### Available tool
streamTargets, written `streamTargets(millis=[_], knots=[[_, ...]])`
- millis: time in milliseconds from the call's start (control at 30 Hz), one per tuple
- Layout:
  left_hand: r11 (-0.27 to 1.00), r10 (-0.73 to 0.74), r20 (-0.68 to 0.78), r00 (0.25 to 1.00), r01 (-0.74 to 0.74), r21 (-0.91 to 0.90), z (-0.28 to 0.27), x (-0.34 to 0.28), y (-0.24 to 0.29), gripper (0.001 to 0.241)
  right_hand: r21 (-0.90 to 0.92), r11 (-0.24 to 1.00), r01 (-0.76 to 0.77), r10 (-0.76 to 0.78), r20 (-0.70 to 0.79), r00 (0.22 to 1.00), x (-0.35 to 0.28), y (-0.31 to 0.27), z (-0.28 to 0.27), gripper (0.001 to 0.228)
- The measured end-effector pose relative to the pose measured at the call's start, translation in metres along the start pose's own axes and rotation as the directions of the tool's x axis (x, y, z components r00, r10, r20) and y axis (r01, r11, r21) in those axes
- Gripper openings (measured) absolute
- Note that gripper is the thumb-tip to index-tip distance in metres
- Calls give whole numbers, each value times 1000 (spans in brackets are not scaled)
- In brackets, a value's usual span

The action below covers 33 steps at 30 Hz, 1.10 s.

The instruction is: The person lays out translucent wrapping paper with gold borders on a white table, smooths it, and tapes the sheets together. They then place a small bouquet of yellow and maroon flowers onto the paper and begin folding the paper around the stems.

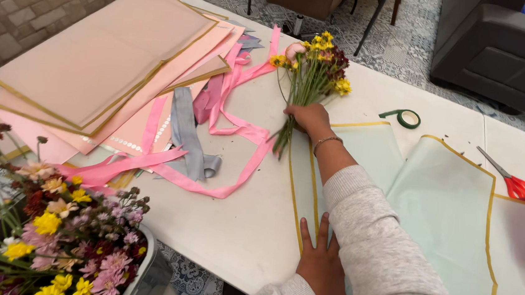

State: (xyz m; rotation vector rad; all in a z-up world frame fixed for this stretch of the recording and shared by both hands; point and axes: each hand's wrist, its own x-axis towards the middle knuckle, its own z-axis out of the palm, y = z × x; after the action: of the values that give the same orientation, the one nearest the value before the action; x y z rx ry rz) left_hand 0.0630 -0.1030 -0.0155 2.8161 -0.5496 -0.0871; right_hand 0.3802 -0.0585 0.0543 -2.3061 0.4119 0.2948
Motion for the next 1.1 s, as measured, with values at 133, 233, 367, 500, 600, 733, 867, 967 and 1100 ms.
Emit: streamTargets(millis=[133,233,367,500,600,733,867,967,1100], knots=[[991,131,-399,908,-135,16,-3,-11,-9,138,410,912,-31,46,-27,999,-8,-16,-4,54],[985,124,33,992,-119,-127,-40,-13,-11,128,705,705,-75,33,74,997,-9,-18,-16,24],[994,45,191,980,-25,-105,-65,-12,-19,129,785,606,125,-151,-40,988,-19,3,-39,21],[993,-23,271,962,54,-106,-82,-6,-29,135,706,648,285,-259,-147,955,-88,32,-83,21],[997,-59,249,967,68,-27,-79,5,-37,136,680,631,373,-330,-200,923,-141,77,-111,21],[991,-80,394,916,30,132,-126,-3,-30,125,702,560,440,-414,-222,883,-178,159,-124,36],[988,-97,371,924,43,149,-118,-3,-30,128,698,574,428,-330,-281,901,-190,202,-104,32],[984,-105,355,929,45,174,-114,-5,-30,129,706,579,407,-277,-300,913,-190,210,-90,31],[981,-113,342,933,49,189,-105,-4,-33,128,687,638,347,-232,-259,938,-178,215,-77,31]])
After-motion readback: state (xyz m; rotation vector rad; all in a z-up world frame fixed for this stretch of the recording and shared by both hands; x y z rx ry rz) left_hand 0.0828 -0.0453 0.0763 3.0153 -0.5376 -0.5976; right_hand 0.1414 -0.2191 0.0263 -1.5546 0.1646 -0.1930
